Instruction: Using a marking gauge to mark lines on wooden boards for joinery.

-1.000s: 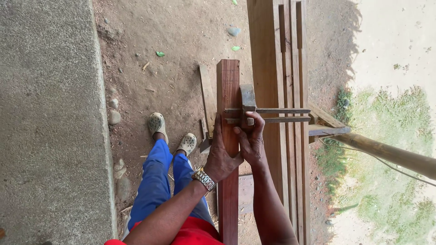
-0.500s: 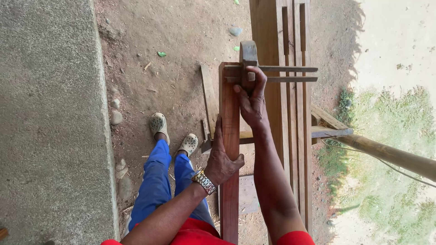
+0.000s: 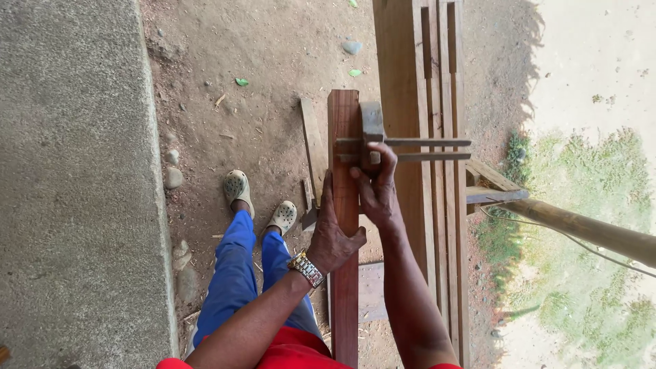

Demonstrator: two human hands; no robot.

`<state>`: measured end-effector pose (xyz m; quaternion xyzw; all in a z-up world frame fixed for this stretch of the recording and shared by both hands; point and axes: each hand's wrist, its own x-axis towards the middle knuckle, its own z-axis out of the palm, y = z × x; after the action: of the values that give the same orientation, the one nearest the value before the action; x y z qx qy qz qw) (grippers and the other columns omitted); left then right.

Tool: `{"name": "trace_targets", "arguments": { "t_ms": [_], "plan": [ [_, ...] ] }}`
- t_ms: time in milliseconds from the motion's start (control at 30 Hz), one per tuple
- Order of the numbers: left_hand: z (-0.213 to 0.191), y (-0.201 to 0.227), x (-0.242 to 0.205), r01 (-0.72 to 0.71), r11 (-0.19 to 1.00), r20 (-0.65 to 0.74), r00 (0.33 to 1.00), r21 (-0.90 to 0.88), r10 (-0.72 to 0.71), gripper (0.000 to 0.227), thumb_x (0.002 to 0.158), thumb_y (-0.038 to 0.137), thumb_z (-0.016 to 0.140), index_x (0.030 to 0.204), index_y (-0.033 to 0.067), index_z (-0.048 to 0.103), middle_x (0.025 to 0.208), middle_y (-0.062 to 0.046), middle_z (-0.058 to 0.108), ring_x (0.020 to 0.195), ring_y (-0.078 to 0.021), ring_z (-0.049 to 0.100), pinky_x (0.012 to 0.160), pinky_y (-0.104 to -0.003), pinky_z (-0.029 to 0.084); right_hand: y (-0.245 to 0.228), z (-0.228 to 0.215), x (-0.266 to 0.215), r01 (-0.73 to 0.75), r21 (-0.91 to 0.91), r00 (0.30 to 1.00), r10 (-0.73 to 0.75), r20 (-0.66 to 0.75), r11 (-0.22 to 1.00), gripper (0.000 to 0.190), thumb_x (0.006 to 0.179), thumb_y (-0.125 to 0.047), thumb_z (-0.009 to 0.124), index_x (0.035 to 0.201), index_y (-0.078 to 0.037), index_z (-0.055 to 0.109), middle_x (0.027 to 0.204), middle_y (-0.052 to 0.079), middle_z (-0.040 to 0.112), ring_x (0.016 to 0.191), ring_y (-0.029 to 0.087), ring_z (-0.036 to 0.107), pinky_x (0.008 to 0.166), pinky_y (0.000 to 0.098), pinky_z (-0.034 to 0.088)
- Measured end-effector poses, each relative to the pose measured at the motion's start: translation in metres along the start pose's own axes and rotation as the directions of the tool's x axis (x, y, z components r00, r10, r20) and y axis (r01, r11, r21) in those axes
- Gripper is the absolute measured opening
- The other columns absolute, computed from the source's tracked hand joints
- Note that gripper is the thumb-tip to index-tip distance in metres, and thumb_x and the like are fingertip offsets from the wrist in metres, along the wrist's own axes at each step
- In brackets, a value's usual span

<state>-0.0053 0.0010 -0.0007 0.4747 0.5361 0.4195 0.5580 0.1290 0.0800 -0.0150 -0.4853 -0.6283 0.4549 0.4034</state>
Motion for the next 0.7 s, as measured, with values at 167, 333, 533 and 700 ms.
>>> {"name": "trace_targets", "arguments": {
  "t_ms": [167,333,533,700],
  "plan": [
    [0.000,-0.002,0.002,0.070,0.996,0.019,0.997,-0.059,-0.069,0.127,0.070,0.010,0.076,0.164,0.0069,-0.009,0.167,-0.026,0.022,0.155,-0.0405,0.031,0.124,-0.047,0.032,0.003,0.003,-0.017,-0.014,-0.007,1.000,0.014,-0.011,1.000,0.059,0.103,0.009,0.057,0.149,-0.018,0.033,0.136,0.009,0.047,0.120,0.018,0.054,0.102,0.0332,0.050],
    [0.002,-0.002,-0.005,0.012,0.999,0.013,1.000,0.031,-0.012,0.129,0.071,0.010,0.080,0.162,0.0061,-0.010,0.170,-0.029,0.010,0.156,-0.0438,0.021,0.125,-0.050,0.026,0.004,0.000,0.025,0.007,-0.035,1.000,-0.008,-0.014,0.999,0.058,0.105,0.007,0.056,0.151,-0.019,0.032,0.133,0.009,0.051,0.119,0.017,0.058,0.103,0.0332,0.051],
    [-0.002,-0.007,0.004,-0.019,0.999,0.004,1.000,0.036,0.019,0.127,0.072,0.011,0.079,0.163,0.0035,-0.008,0.171,-0.029,0.011,0.159,-0.0434,0.018,0.129,-0.048,0.022,0.008,0.005,0.085,0.086,0.044,0.996,-0.087,0.011,0.995,0.054,0.109,0.006,0.055,0.152,-0.019,0.031,0.134,0.011,0.057,0.123,0.018,0.058,0.105,0.0333,0.051],
    [-0.004,-0.003,-0.002,-0.012,1.000,0.004,1.000,0.027,0.012,0.127,0.071,0.011,0.079,0.163,0.0033,-0.007,0.171,-0.029,0.012,0.159,-0.0422,0.018,0.129,-0.046,0.022,-0.001,0.005,0.049,0.031,-0.014,0.999,-0.031,0.008,0.999,0.055,0.108,0.004,0.057,0.153,-0.018,0.033,0.131,0.007,0.061,0.120,0.016,0.062,0.102,0.0313,0.053]
  ]
}}
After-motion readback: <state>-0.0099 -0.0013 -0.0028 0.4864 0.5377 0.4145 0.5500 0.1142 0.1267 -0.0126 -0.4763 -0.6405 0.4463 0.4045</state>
